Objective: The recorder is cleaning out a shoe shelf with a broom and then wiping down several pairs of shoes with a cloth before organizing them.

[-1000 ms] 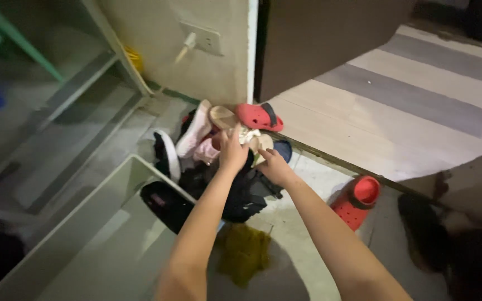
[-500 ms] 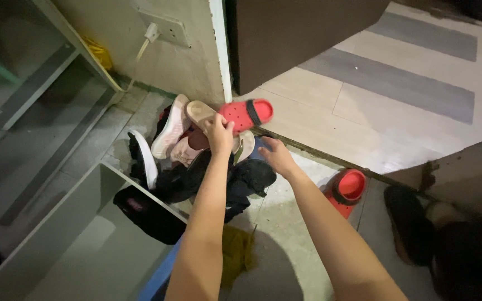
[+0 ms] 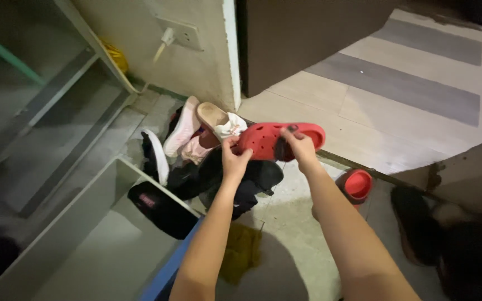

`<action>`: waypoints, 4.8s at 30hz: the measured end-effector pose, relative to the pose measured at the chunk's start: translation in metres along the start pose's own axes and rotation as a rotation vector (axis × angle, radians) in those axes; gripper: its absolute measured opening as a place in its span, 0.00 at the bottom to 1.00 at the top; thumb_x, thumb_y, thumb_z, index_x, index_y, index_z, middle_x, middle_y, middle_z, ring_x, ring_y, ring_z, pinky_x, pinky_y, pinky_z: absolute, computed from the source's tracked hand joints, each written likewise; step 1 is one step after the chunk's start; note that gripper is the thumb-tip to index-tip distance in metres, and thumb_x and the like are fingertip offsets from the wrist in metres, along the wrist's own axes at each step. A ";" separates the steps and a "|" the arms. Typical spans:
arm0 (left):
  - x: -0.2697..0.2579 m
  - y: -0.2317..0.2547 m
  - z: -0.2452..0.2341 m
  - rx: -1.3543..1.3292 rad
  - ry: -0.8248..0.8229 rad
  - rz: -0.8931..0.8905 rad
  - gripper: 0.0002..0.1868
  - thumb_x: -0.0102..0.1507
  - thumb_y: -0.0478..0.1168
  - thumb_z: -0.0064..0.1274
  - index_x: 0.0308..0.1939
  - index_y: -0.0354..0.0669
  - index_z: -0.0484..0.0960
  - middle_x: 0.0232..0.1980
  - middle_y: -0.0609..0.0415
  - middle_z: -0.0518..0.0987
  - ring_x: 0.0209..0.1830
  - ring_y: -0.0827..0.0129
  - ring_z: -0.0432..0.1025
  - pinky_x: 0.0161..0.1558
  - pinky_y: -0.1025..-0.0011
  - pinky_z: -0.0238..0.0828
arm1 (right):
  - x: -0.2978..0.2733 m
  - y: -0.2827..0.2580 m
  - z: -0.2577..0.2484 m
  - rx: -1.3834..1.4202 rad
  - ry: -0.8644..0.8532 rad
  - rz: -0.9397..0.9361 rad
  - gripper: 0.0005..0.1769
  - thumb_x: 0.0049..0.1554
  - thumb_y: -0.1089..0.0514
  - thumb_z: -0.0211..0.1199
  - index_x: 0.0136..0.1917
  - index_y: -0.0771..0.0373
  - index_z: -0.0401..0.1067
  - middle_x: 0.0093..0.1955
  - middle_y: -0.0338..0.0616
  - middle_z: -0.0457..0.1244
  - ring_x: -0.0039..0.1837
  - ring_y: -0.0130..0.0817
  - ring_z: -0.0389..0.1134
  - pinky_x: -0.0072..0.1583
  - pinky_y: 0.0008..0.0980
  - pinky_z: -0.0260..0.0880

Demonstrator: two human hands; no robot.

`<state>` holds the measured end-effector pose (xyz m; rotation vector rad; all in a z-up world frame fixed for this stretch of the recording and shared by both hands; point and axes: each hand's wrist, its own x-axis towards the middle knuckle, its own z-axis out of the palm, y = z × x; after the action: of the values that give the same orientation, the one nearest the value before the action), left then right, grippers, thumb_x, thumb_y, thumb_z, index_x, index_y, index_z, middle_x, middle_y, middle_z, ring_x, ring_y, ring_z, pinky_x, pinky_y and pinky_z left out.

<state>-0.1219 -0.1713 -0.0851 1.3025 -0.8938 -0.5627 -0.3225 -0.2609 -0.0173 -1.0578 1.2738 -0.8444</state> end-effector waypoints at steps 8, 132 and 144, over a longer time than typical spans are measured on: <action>-0.099 0.033 -0.055 0.395 -0.101 0.049 0.13 0.67 0.44 0.61 0.41 0.39 0.75 0.43 0.46 0.78 0.46 0.57 0.74 0.51 0.62 0.73 | -0.027 0.031 0.023 0.333 -0.132 0.050 0.09 0.53 0.59 0.66 0.46 0.65 0.75 0.43 0.41 0.68 0.44 0.32 0.69 0.46 0.34 0.70; -0.089 0.201 -0.153 0.742 0.262 0.828 0.10 0.62 0.43 0.63 0.44 0.49 0.81 0.48 0.49 0.76 0.43 0.51 0.73 0.43 0.55 0.72 | -0.266 -0.084 0.124 0.862 -0.664 0.171 0.40 0.63 0.33 0.46 0.75 0.64 0.62 0.76 0.50 0.59 0.76 0.47 0.60 0.77 0.50 0.53; -0.065 0.241 -0.151 0.145 0.349 0.391 0.08 0.70 0.41 0.54 0.44 0.40 0.79 0.43 0.48 0.77 0.45 0.56 0.73 0.51 0.61 0.71 | -0.242 -0.075 0.102 1.027 -0.431 0.279 0.47 0.62 0.31 0.49 0.75 0.73 0.59 0.76 0.61 0.59 0.77 0.55 0.60 0.78 0.55 0.53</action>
<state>-0.0650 0.0172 0.1297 1.2624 -0.8750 0.0373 -0.2489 -0.0432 0.1301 -0.1959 0.4628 -0.8336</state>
